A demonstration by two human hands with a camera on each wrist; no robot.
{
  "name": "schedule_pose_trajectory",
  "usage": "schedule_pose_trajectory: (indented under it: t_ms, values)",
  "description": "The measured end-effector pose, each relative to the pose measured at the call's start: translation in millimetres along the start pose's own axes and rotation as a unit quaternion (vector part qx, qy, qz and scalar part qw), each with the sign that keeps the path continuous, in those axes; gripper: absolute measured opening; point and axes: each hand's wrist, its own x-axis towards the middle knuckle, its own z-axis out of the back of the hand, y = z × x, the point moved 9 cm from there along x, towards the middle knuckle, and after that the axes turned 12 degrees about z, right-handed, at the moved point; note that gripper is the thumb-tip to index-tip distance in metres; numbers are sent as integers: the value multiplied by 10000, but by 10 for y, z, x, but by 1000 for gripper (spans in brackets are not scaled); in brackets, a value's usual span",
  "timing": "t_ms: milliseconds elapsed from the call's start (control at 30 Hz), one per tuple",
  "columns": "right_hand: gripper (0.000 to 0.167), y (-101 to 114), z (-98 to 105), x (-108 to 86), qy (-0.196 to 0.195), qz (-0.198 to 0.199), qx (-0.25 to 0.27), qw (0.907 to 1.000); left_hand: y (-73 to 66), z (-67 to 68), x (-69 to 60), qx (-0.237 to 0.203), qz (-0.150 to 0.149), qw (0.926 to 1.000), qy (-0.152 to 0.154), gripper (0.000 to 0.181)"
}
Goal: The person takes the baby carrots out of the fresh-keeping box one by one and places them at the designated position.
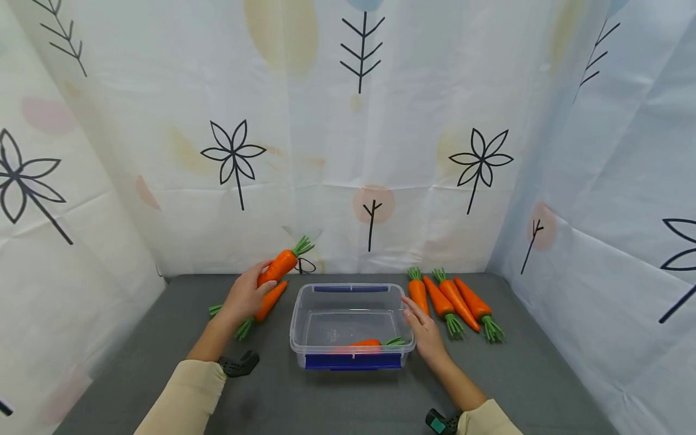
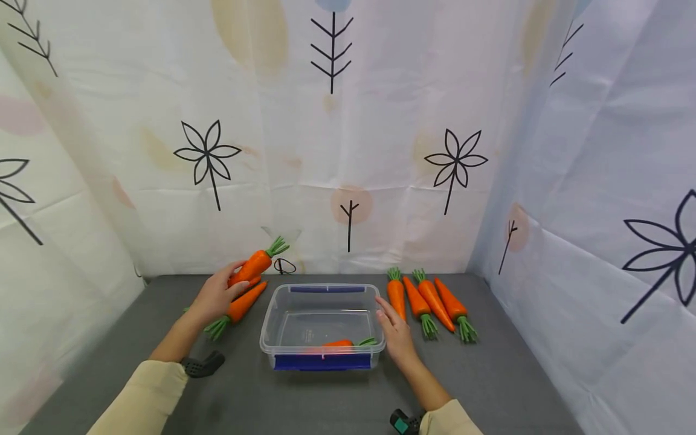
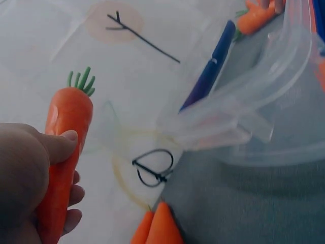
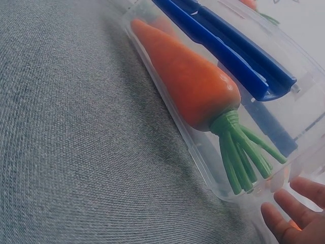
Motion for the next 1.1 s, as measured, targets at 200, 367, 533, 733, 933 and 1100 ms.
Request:
schedule_pose_trajectory:
  t_ms: [200,367,533,733,933,1100]
  values:
    - [37,-16,7,10,-82,53,-34,9999,310,51,32,27,199,9994,-287,55]
    - [38,-6,4,9,-111,148,-117,9998,597,49,24,139,332,9977,-567,55]
    - [38,-22,-6,2,-78,91,9,9999,812,73,-31,149,522,9956,-769,56]
    - [39,-29,0,1,-46,13,151,9999,967,178,-28,241,646,9919,-1062,54]
    - [39,-21,-6,-5,10,17,154,9999,1117,284,3,428,765,9899,-1118,52]
    - [39,-28,-20,-6,25,-18,150,9999,1310,358,35,675,936,9869,-1128,51]
